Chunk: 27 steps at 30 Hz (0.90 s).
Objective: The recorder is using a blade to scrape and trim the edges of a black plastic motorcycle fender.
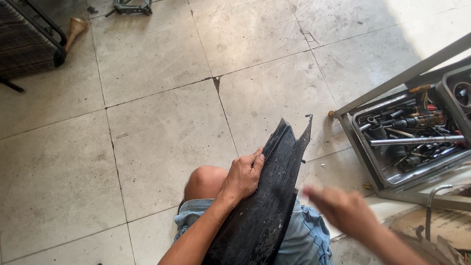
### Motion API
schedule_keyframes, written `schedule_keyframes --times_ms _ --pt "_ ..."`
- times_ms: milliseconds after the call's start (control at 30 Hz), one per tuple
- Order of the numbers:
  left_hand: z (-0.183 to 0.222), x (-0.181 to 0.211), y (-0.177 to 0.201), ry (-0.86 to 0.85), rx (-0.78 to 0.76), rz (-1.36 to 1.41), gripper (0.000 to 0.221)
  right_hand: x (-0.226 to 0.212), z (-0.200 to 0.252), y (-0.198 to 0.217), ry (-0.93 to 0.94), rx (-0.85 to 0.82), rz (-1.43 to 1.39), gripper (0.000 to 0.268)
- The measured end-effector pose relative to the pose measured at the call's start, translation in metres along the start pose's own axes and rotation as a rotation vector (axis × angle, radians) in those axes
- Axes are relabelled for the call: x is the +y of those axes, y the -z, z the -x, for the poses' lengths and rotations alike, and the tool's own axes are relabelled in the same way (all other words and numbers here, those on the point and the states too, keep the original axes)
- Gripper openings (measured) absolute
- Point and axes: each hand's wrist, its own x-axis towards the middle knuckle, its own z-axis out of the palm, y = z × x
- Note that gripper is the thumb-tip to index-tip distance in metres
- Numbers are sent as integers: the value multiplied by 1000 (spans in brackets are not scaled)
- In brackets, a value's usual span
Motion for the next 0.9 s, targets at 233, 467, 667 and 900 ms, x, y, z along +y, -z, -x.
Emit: schedule_keyframes --times_ms 233,467,667,900 --pt "-1 1 2 -5 -8 13 49 -7 -16 10 -104 -23 72 25" --pt "4 -1 0 -16 8 20 48 50 -59 38 -277 -139 163 29" --pt "-1 -11 0 -7 45 67 47 15 -62 70 -452 -124 343 36" --pt "7 -8 8 -69 142 -173 48 -24 -78 80 -378 -476 -296 29"
